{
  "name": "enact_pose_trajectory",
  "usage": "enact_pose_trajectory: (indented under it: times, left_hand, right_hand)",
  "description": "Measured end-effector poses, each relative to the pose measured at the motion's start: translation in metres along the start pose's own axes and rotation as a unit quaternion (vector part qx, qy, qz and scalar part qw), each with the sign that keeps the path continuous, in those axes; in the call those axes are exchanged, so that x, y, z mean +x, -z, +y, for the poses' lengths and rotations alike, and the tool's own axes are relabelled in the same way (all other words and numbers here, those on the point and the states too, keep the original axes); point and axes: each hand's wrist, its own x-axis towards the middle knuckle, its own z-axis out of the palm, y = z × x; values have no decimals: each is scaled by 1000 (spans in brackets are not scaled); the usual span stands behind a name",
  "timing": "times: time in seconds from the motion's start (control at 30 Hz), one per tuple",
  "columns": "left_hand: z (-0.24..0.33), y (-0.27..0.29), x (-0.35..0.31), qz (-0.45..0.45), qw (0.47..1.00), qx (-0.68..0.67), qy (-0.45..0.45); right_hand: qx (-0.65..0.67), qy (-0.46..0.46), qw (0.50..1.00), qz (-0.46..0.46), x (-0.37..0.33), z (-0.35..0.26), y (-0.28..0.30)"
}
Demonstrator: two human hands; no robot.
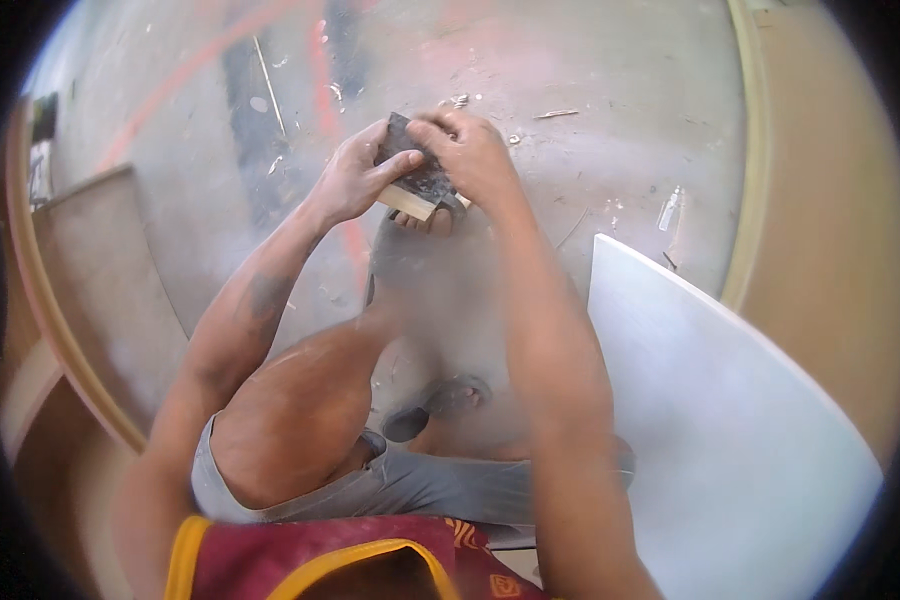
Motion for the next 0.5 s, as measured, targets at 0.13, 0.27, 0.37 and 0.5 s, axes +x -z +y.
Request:
enact_pose_trajectory:
  times: [0.13, 0.27, 0.37, 0.5]
  left_hand:
    - [2, 7, -6, -18, 999, 39, 1]
    - [-44, 19, -12, 22, 994, -93, -47]
    - [-61, 48, -22, 190, 966, -171, 28]
    - [-72, 49, -30, 186, 968, -168, 3]
  right_hand:
    - [82, -74, 968, -227, 4, -16, 20]
    - [-54, -83, 966, -241, -11, 29, 51]
    - [-181, -74, 966, -169, -35, 70, 67]
    - [-255, -99, 960, -62, -45, 47, 45]
